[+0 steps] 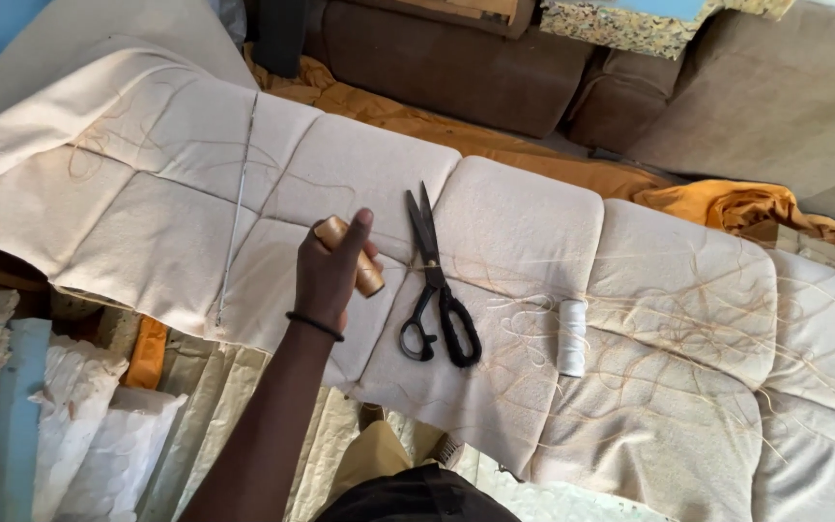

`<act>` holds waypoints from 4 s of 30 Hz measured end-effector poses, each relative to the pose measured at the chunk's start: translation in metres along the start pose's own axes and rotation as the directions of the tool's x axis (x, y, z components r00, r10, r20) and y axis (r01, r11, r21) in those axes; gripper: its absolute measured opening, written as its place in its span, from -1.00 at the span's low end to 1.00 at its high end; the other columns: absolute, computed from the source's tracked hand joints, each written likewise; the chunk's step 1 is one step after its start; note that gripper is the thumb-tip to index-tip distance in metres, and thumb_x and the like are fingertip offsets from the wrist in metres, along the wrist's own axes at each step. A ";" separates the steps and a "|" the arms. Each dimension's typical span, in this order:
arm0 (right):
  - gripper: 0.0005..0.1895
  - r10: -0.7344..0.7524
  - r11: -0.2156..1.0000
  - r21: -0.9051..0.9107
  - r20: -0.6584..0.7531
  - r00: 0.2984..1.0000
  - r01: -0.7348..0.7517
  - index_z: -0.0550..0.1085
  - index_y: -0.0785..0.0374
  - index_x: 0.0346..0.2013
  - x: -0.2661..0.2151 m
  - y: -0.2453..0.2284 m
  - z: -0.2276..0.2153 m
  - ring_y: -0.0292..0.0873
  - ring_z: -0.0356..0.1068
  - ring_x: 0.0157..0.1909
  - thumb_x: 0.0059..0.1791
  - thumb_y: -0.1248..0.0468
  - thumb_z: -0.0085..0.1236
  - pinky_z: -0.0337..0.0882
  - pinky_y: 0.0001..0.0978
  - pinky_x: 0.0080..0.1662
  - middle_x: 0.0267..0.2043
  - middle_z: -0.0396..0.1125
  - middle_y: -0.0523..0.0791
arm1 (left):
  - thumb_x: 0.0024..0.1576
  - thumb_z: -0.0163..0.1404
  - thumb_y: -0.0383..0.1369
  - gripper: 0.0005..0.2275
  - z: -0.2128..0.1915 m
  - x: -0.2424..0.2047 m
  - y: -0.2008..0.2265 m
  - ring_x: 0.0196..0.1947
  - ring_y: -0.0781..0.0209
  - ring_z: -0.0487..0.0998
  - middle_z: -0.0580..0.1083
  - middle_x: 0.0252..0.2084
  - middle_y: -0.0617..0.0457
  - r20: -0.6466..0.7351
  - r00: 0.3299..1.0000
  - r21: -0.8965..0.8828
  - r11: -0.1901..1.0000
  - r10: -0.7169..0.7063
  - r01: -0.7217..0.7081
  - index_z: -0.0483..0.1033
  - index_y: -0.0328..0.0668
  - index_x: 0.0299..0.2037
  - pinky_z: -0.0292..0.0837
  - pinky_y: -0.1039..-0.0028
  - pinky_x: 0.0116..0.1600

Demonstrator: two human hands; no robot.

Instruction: The person is pulling thread from a spool and cutting it to length using scissors, preparing it for upholstery work.

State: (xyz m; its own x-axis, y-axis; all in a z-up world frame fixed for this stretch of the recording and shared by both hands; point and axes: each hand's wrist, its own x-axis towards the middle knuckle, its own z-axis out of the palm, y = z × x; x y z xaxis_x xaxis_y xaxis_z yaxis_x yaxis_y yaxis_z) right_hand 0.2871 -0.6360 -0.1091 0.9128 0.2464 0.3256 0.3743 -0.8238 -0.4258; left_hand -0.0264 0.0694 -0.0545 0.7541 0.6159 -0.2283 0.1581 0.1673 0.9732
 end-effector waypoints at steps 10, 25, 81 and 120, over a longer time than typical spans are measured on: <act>-0.07 0.125 0.777 0.494 0.486 0.865 -0.390 0.16 -0.04 0.79 -0.083 -0.501 0.049 0.15 0.64 -0.11 0.15 0.30 0.31 0.65 0.08 0.13 0.01 0.56 0.18 | 0.30 0.29 0.06 -0.59 0.061 -0.021 0.024 -0.41 0.05 0.78 0.57 -0.41 -0.02 0.058 0.994 -0.349 0.935 0.096 -0.070 0.43 -0.03 -0.25 0.83 0.23 -0.22; -0.79 -0.014 0.836 0.465 0.548 0.837 -0.291 0.81 -0.04 -0.01 -0.085 -0.512 0.136 -0.04 0.60 -0.24 0.16 0.06 0.32 0.61 -0.07 0.02 -0.27 0.69 0.00 | 0.31 0.18 0.18 -0.58 0.012 0.022 0.043 -0.10 -0.03 0.84 0.71 -0.22 0.02 0.393 0.912 -0.542 0.771 -0.120 0.335 0.53 0.01 -0.18 0.79 0.05 0.18; -0.15 0.279 -0.131 0.399 0.894 0.352 -0.908 0.54 0.37 0.48 -0.339 -0.581 0.177 0.14 0.59 -0.49 -0.14 0.58 0.53 0.36 -0.20 -0.50 -0.39 0.57 0.19 | 0.09 0.32 -0.16 -0.55 -0.031 0.109 0.062 -0.01 0.20 0.56 0.57 0.07 0.12 0.439 0.863 0.039 0.954 0.251 -0.297 0.52 -0.01 0.15 0.60 0.36 -0.01; 0.16 0.011 -0.321 0.616 0.762 0.647 -0.720 0.45 0.30 0.44 -0.198 -0.732 0.187 0.00 0.48 -0.28 -0.10 -0.56 -0.03 0.49 -0.05 -0.13 -0.18 0.49 0.09 | 0.20 0.33 -0.04 -0.61 -0.094 0.114 0.108 0.33 0.04 0.62 0.65 0.19 0.02 0.445 0.800 -0.395 0.890 0.402 -0.228 0.57 0.10 0.15 0.72 -0.10 0.35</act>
State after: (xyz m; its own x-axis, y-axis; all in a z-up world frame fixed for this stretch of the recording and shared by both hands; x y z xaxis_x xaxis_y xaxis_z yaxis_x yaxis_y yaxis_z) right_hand -0.1369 0.0138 -0.0194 0.7196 0.5393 -0.4375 -0.6764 0.4015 -0.6175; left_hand 0.0168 0.2303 0.0214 0.9506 0.2171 0.2219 -0.2830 0.3130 0.9066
